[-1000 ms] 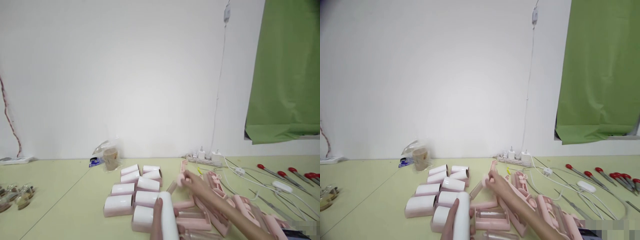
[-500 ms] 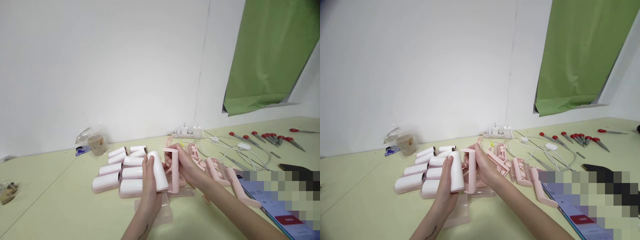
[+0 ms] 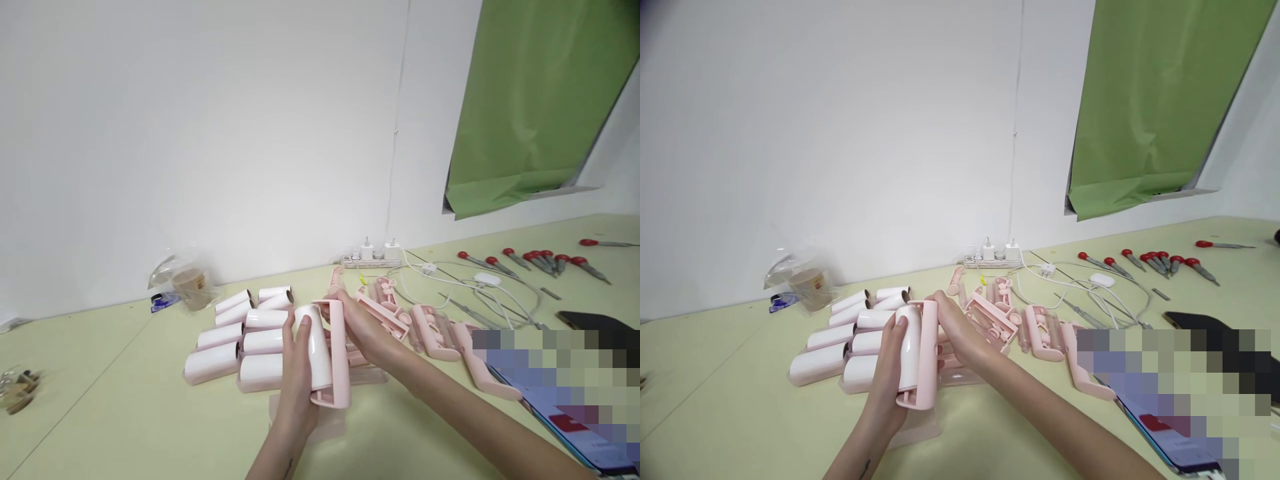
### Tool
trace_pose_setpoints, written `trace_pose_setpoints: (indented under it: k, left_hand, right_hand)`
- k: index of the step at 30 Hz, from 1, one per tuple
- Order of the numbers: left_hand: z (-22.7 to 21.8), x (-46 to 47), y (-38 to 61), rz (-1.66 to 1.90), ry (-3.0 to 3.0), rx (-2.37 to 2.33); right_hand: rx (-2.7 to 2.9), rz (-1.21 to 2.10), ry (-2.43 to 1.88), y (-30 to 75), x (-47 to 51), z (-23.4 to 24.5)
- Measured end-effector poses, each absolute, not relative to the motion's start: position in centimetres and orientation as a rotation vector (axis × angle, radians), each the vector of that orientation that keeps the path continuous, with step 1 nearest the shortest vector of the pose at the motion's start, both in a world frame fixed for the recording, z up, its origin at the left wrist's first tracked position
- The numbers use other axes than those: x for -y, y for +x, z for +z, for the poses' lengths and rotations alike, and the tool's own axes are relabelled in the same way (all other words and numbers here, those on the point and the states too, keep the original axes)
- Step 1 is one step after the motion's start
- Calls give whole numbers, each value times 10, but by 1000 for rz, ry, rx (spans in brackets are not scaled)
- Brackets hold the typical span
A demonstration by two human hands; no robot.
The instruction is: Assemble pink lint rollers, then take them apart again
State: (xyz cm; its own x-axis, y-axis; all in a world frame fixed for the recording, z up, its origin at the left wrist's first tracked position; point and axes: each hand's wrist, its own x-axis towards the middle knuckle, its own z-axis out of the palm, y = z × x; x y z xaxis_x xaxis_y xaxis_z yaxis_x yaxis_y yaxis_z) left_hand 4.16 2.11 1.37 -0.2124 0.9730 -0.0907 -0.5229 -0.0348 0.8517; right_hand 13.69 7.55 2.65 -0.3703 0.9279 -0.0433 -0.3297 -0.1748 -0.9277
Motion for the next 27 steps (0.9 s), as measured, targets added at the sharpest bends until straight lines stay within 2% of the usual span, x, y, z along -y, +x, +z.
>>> trace_pose_setpoints:
  k: [8,15,20,27]
  left_hand:
    - [20,-16,39,1440,785,-952]
    - [28,-5,16,1188,1111,-1180]
    - [19,8,-3,912,1341,-1240]
    - [-27,13,-18,792,1514,-1048]
  right_hand:
    - [1227,1599,-888,136,-74,22]
    - [1766,881,-1109,161,-61,45]
    - [2208,1027,-996,187,-36,47]
    - [2445,780,-1046,185,-3,29]
